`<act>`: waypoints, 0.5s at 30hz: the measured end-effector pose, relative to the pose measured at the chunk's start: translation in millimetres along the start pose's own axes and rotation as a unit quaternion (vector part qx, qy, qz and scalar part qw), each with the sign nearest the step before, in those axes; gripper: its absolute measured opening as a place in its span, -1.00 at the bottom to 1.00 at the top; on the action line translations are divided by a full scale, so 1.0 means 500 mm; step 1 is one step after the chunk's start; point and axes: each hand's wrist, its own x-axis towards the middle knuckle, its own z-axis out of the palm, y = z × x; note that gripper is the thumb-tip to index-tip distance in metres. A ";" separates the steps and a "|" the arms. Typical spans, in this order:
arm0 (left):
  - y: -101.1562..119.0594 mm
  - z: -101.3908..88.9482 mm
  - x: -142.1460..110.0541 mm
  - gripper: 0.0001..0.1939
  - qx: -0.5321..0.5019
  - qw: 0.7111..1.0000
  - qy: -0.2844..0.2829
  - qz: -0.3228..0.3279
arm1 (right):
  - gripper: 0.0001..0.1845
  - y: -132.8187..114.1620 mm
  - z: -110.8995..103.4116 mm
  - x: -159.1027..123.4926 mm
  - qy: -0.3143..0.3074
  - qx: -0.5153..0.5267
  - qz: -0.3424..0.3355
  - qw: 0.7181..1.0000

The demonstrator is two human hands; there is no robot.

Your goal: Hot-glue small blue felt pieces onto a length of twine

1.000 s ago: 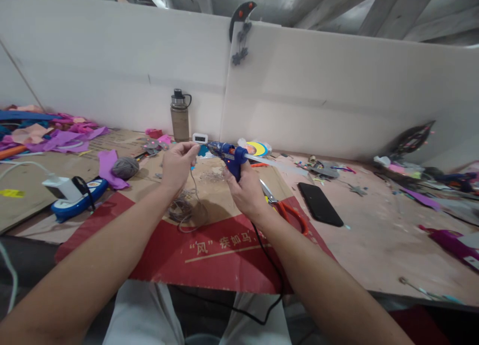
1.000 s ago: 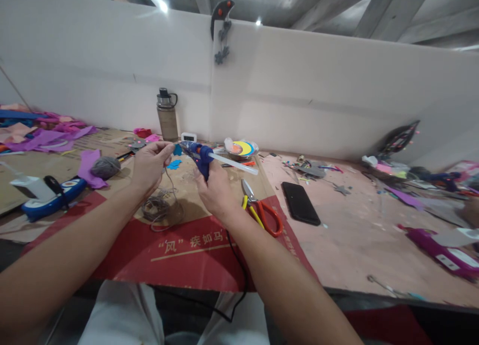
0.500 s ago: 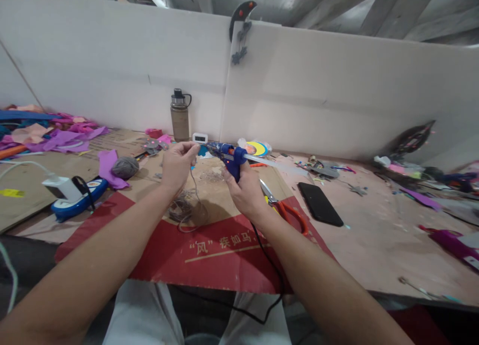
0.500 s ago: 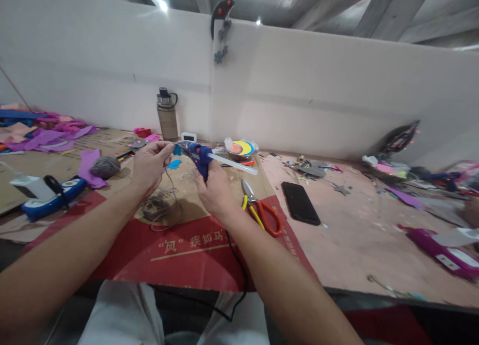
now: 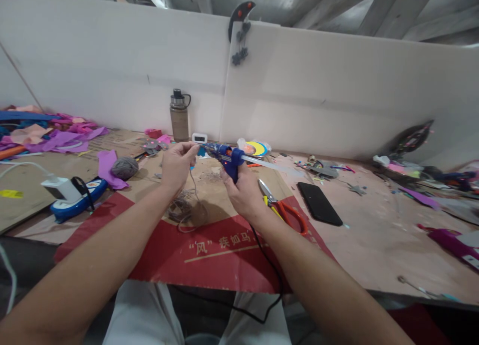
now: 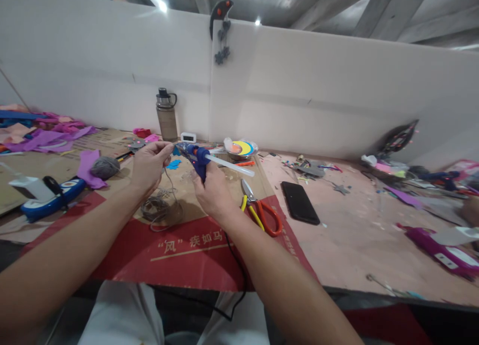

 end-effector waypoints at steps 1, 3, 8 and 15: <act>0.001 0.000 0.000 -0.92 0.004 1.000 0.000 0.001 | -0.56 0.000 0.000 0.000 -0.001 -0.003 0.001 1.000; 0.002 0.001 -0.001 -0.92 0.013 1.000 0.000 0.000 | -0.56 -0.001 -0.001 0.000 -0.002 -0.008 0.001 1.000; 0.001 0.000 0.000 -0.92 0.022 1.000 -0.001 0.001 | -0.58 -0.004 -0.002 0.000 -0.001 -0.007 0.000 1.000; -0.001 -0.001 0.001 -0.92 -0.001 1.000 0.000 -0.002 | -0.57 -0.002 -0.001 -0.001 0.000 -0.008 0.001 1.000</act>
